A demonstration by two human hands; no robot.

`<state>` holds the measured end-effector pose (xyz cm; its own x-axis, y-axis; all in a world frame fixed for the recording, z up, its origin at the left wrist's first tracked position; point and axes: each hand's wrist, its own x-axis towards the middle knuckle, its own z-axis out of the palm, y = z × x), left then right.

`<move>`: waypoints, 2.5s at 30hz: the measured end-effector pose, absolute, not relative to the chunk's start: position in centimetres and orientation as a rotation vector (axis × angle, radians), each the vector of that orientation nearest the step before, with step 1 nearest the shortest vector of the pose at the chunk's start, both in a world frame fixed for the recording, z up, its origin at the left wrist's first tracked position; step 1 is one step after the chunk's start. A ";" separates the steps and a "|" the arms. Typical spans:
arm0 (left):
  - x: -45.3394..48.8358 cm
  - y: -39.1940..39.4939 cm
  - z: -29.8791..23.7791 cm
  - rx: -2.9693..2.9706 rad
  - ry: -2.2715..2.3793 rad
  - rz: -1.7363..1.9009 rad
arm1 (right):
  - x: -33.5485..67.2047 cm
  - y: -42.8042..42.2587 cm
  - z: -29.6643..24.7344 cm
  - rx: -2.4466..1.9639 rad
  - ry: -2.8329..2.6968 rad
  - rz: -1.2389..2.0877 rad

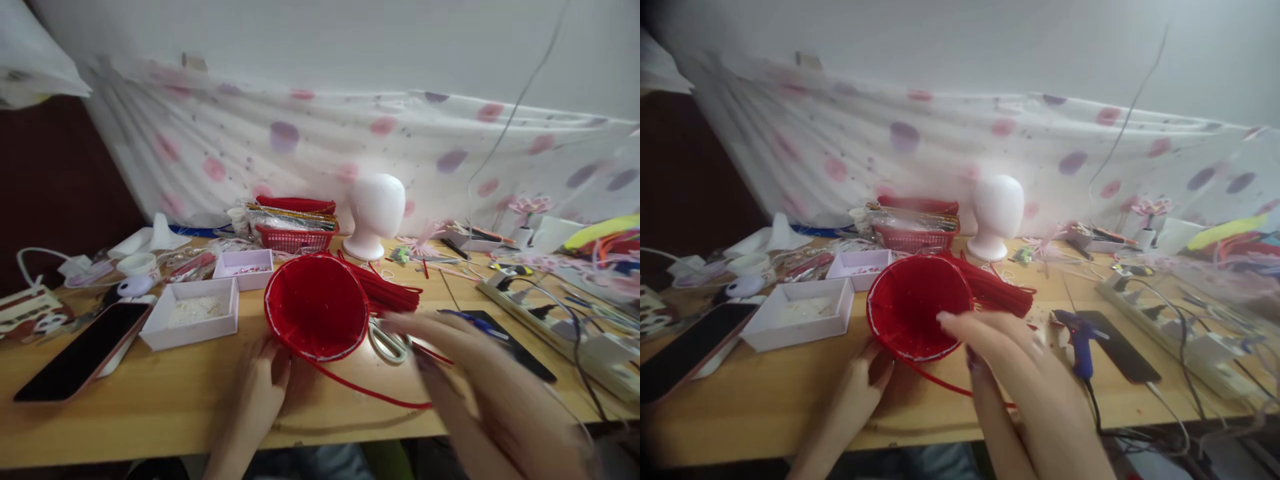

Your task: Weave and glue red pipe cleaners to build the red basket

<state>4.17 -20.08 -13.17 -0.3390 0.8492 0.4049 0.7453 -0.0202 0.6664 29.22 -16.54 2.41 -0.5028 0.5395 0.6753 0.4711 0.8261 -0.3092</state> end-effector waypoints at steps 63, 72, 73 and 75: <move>0.0 -14.4 -2.4 2.494 1.219 1.233 | 27.0 -11.8 -0.6 -0.640 -2.259 0.577; -0.6 -13.9 -2.0 2.440 1.205 1.245 | 26.2 -12.1 1.2 -0.652 -2.322 0.385; -0.6 -13.9 -2.0 2.417 1.205 1.241 | 26.3 -12.1 1.2 -0.656 -2.326 0.377; -0.5 -14.0 -2.1 2.369 1.211 1.240 | 26.5 -12.4 1.1 -0.679 -2.328 0.370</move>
<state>-0.45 -13.98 -2.08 0.3101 0.7452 0.5904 0.5723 -0.6422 0.5100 26.52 -12.37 1.05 -0.6363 0.5616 0.5289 0.3700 0.8238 -0.4295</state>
